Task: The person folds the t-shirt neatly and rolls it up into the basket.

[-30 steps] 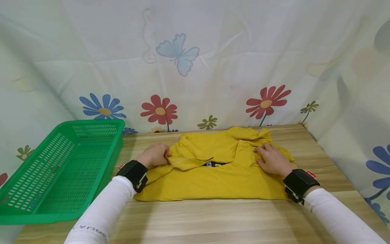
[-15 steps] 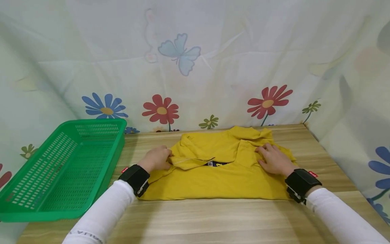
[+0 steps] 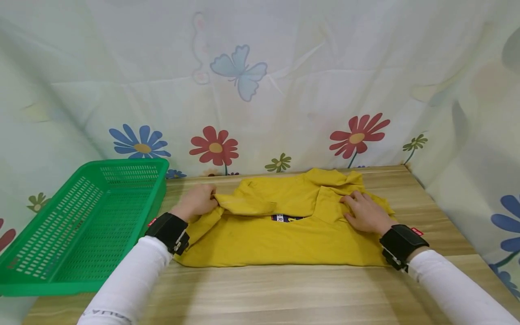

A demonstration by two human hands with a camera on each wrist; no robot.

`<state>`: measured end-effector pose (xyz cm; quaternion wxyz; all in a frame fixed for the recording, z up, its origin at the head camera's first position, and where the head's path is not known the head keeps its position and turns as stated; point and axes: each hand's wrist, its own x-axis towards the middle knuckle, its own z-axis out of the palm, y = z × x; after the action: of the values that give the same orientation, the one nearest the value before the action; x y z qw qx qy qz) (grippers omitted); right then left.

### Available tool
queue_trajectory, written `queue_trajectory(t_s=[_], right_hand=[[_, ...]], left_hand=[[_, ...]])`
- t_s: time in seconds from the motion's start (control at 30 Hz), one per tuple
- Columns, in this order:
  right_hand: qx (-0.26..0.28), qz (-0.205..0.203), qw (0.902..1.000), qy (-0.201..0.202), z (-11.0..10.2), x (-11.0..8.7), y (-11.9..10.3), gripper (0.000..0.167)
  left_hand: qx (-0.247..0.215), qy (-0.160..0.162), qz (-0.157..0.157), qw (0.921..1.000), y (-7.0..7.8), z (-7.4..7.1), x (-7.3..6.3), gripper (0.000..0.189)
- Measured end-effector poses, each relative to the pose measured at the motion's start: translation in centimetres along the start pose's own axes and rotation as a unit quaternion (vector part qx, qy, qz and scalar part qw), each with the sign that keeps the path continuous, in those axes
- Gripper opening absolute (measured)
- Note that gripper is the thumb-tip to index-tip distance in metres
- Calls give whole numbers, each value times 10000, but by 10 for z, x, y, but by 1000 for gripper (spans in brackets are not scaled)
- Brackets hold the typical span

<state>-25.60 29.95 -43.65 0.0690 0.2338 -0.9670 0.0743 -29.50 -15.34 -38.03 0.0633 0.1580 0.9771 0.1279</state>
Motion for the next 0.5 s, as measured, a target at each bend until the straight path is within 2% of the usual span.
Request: queue_trajectory(t_s=[0.3,0.43,0.5], right_hand=[[-48,15,10000,-21,2,0,2,36],[-38,6,10000,-23,2,0,3,37],[-36,0,10000,-9,2,0,3,37]], left_hand=[[258,268,-1152,9926,-32,-30,-6,16],[400,278,-1454,9882,-42,-36,-10,13],[457,191,-1541,9868,-44,-36,-10,19]])
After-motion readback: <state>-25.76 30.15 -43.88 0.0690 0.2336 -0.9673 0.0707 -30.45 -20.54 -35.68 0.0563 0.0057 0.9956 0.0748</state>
